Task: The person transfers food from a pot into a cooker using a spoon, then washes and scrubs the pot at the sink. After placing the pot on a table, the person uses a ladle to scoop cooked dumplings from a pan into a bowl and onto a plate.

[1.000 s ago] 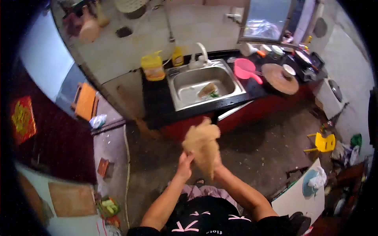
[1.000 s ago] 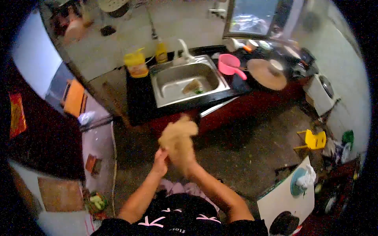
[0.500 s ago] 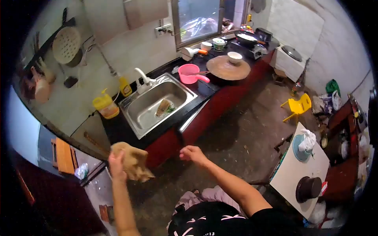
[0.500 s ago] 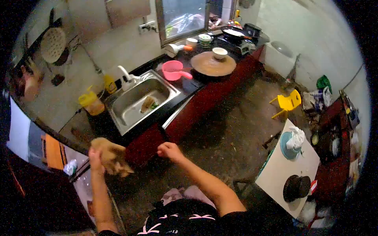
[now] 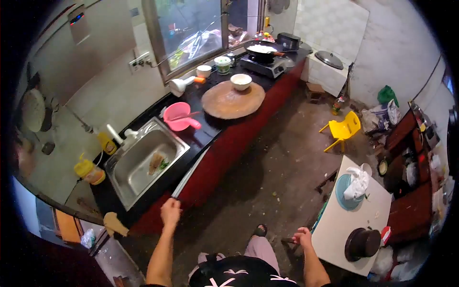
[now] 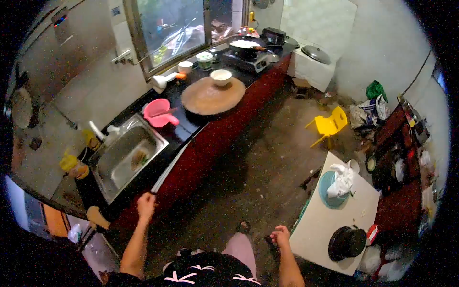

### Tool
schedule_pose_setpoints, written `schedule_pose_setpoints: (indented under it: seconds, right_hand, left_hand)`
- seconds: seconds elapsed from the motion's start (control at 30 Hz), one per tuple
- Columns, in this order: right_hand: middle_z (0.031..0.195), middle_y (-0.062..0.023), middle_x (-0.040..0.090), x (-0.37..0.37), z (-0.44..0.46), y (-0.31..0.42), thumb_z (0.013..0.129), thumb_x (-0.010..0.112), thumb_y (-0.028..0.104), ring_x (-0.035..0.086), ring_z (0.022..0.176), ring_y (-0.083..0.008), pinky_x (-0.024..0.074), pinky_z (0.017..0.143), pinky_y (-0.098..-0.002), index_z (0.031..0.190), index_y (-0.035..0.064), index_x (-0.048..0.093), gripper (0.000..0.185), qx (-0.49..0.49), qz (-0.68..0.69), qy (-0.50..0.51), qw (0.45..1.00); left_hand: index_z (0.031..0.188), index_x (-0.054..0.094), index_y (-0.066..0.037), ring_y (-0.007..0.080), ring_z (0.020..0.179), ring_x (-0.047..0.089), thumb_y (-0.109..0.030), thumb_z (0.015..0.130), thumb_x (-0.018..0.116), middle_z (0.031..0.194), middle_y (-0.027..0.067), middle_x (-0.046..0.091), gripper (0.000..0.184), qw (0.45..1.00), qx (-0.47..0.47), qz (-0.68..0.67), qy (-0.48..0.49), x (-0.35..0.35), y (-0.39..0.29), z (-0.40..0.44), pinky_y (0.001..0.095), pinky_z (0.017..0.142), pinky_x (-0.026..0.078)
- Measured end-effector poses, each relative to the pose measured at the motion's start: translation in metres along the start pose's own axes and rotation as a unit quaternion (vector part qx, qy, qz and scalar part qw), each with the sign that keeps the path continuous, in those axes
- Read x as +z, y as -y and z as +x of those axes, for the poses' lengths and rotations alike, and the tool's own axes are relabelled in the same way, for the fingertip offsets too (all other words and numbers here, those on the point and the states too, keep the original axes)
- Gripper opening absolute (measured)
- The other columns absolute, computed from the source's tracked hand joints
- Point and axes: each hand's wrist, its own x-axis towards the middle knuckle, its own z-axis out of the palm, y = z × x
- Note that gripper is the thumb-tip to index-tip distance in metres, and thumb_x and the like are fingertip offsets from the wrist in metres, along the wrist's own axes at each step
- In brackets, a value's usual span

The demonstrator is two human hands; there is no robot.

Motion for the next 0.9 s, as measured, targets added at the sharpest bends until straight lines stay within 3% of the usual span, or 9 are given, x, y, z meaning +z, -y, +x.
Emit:
schedule_pose_setpoints:
  seconds: [0.07,0.13,0.27,0.43,0.6,0.67,0.7,0.77,0.9]
  right_hand:
    - [0.078,-0.0089,0.061,-0.015,0.008,0.016,0.086,0.052,-0.001,0.063,0.06,-0.0234,0.0537,0.052,-0.0356,0.111,0.0064,0.053,0.026,-0.102,-0.014,-0.018,0.994]
    - [0.09,-0.0117,0.064,-0.034,0.033,0.031,0.086,0.05,-0.002,0.066,0.067,-0.0246,0.0543,0.055,-0.0349,0.122,0.0117,0.048,0.039,0.046,0.059,0.023,0.997]
    - [0.09,-0.0174,0.067,-0.036,0.082,0.057,0.093,0.049,0.011,0.069,0.069,-0.0266,0.0555,0.057,-0.0339,0.109,-0.0005,0.057,0.022,0.091,0.016,0.069,0.993]
    - [0.083,-0.0168,0.068,-0.022,0.154,0.11,0.095,0.051,0.021,0.069,0.064,-0.0255,0.0552,0.055,-0.0323,0.103,-0.0009,0.06,0.025,0.087,0.007,0.094,0.992]
    - [0.071,-0.0136,0.066,-0.01,0.27,0.166,0.095,0.05,0.018,0.065,0.056,-0.022,0.0521,0.05,-0.0312,0.09,-0.0005,0.061,0.022,-0.034,-0.008,0.127,0.991]
    - [0.068,-0.01,0.064,0.007,0.303,0.236,0.091,0.053,0.01,0.061,0.056,-0.0173,0.049,0.049,-0.0287,0.087,0.0016,0.058,0.01,-0.115,-0.023,0.121,0.986]
    - [0.075,-0.0076,0.062,0.022,0.315,0.278,0.088,0.056,0.005,0.062,0.062,-0.0152,0.0482,0.051,-0.0268,0.094,0.0047,0.057,0.007,-0.081,0.105,0.117,0.984]
    - [0.082,-0.0019,0.058,0.037,0.358,0.34,0.087,0.062,0.008,0.063,0.065,-0.0142,0.0484,0.053,-0.0261,0.101,0.008,0.056,0.015,-0.133,0.019,0.12,0.984]
    - [0.094,-0.0054,0.065,0.059,0.447,0.447,0.09,0.061,0.012,0.066,0.069,-0.0152,0.0518,0.055,-0.0268,0.11,0.0074,0.057,0.02,-0.12,0.01,0.156,0.98]
  left_hand:
    - [0.098,0.068,-0.009,0.0221,0.054,0.067,-0.024,0.093,0.055,0.075,0.0122,0.068,0.021,0.995,0.022,-0.06,0.082,0.07,-0.067,0.005,0.0362,0.064,0.052]
    - [0.13,0.054,-0.016,0.0236,0.056,0.067,-0.017,0.096,0.048,0.086,0.0115,0.071,0.035,0.987,0.037,0.04,0.151,0.103,-0.161,-0.005,0.0389,0.066,0.053]
    - [0.131,0.053,-0.017,0.0252,0.061,0.068,-0.022,0.094,0.05,0.084,0.0099,0.071,0.038,0.969,0.096,0.049,0.223,0.162,-0.248,0.005,0.0419,0.07,0.053]
    - [0.099,0.068,-0.008,0.0268,0.064,0.068,-0.027,0.092,0.053,0.065,0.0104,0.067,0.025,0.981,0.073,0.031,0.177,0.214,-0.277,0.051,0.0407,0.069,0.052]
    - [0.124,0.052,-0.003,0.0143,0.039,0.047,-0.012,0.1,0.035,0.069,0.0106,0.067,0.03,0.964,0.0,-0.218,0.151,0.26,-0.301,0.137,0.0266,0.042,0.042]
    - [0.131,0.044,-0.002,0.0166,0.047,0.056,-0.009,0.097,0.036,0.081,0.0139,0.068,0.036,0.942,-0.015,-0.308,0.135,0.283,-0.31,0.186,0.0278,0.049,0.048]
    - [0.135,0.04,-0.004,0.0189,0.055,0.06,-0.007,0.094,0.039,0.097,0.0176,0.065,0.041,0.925,-0.008,-0.36,0.121,0.3,-0.311,0.213,0.0287,0.056,0.051]
    - [0.142,0.03,-0.005,0.0265,0.082,0.067,-0.001,0.084,0.046,0.135,0.0233,0.046,0.06,0.891,-0.053,-0.436,0.113,0.313,-0.345,0.255,0.0342,0.075,0.056]
    - [0.144,0.027,-0.008,0.0332,0.116,0.055,-0.013,0.089,0.062,0.135,0.0243,0.042,0.066,0.755,-0.16,-0.613,0.169,0.362,-0.37,0.359,0.0448,0.092,0.051]
